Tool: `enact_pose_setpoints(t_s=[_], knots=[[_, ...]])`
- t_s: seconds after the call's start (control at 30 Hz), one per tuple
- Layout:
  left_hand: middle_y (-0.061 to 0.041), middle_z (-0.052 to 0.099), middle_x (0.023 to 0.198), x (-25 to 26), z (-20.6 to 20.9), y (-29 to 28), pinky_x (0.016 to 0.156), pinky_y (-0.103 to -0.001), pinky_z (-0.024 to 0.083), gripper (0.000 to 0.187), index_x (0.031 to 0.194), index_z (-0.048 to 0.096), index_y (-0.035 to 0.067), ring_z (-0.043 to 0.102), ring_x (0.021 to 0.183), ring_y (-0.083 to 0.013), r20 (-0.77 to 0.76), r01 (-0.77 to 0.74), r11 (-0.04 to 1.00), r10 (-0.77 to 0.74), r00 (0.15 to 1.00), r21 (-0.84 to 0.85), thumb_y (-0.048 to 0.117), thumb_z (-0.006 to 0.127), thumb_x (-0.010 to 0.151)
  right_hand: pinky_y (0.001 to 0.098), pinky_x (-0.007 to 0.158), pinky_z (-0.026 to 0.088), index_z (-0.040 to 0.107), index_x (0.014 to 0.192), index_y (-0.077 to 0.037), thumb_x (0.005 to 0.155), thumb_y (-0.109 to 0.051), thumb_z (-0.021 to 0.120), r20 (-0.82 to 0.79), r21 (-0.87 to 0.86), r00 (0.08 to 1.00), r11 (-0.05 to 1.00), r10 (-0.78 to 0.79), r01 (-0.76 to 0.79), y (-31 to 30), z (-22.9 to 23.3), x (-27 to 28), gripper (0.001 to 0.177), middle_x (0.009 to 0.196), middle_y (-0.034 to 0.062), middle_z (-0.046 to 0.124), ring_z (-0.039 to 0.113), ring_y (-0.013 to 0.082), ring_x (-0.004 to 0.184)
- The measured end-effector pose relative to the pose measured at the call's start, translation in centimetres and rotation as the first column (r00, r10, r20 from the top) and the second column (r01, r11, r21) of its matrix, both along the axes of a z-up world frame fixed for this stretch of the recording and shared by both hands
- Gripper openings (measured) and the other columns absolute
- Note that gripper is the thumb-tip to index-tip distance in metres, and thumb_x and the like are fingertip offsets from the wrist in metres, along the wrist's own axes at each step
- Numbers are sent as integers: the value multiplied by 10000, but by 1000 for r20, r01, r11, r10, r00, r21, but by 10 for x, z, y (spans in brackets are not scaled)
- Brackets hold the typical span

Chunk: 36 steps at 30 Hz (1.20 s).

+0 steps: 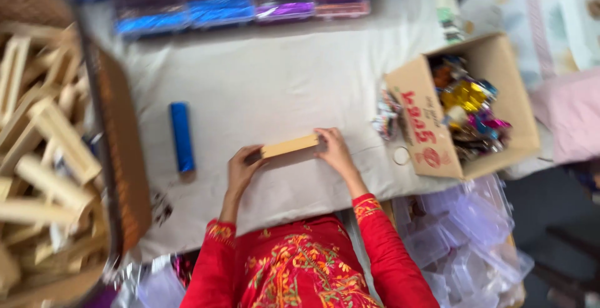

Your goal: Manually assembling and packaging small wooden components into foil wrappers.

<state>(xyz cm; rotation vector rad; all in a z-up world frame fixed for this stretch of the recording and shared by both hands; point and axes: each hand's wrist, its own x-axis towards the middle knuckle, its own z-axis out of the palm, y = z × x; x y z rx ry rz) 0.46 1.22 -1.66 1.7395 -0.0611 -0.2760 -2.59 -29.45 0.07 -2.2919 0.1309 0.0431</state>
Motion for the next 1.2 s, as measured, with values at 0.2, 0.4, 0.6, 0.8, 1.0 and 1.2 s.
enact_pose_setpoints(t_s=[0.2, 0.4, 0.6, 0.8, 1.0, 1.2], knots=[[-94, 685, 1303, -2, -18, 7, 961, -335, 557, 638, 1392, 616, 39, 655, 1177, -199, -193, 53, 998, -58, 980, -32, 31, 830, 791, 386, 912, 517, 547, 1420, -88, 747, -42, 844, 88, 15, 994, 998, -67, 66, -14, 26, -30, 737, 1205, 97, 622, 610, 285, 1076], [-200, 590, 1414, -33, -10, -2, 1008, -383, 547, 937, 1616, 332, 0, 595, 1290, -263, -129, -146, 989, 144, 981, -12, -37, 790, 800, 310, 892, 588, 706, 1250, -97, 930, -20, 726, 230, 95, 902, 931, -365, 352, -97, 132, -89, 330, 1139, 63, 727, 715, 177, 955], [-220, 572, 1489, -63, -1, -28, 1032, -398, 572, 817, 1642, 303, -23, 601, 1350, -307, 32, -262, 951, 260, 965, 166, 13, 753, 961, 326, 746, 592, 749, 1138, -135, 968, -59, 723, 370, -169, 599, 583, -710, 795, -278, 147, -127, 188, 1054, 30, 716, 674, 185, 825], [-238, 510, 1540, -80, 1, -32, 974, -408, 561, 807, 1632, 304, -29, 626, 1265, -340, 67, -286, 919, 278, 958, 273, -15, 734, 949, 438, 901, 507, 775, 1025, -88, 750, -28, 809, 200, -529, 910, 742, -364, 413, -334, 165, -116, 284, 1063, 77, 693, 602, 314, 997], [-227, 514, 1539, -103, 6, -30, 939, -420, 571, 773, 1618, 325, -27, 641, 1236, -337, 59, -332, 894, 330, 942, 299, -21, 710, 948, 418, 906, 510, 777, 863, -83, 687, -4, 816, 60, -619, 966, 750, -251, 233, -354, 145, -99, 197, 1002, 55, 681, 614, 284, 1023], [-222, 526, 1530, -114, 18, -36, 919, -403, 571, 710, 1613, 349, -26, 643, 1215, -314, 61, -362, 881, 362, 930, 304, -39, 667, 978, 433, 878, 505, 766, 857, -47, 776, -28, 806, 201, -585, 967, 772, -160, 249, -354, 155, -97, 92, 957, 43, 734, 639, 261, 991]])
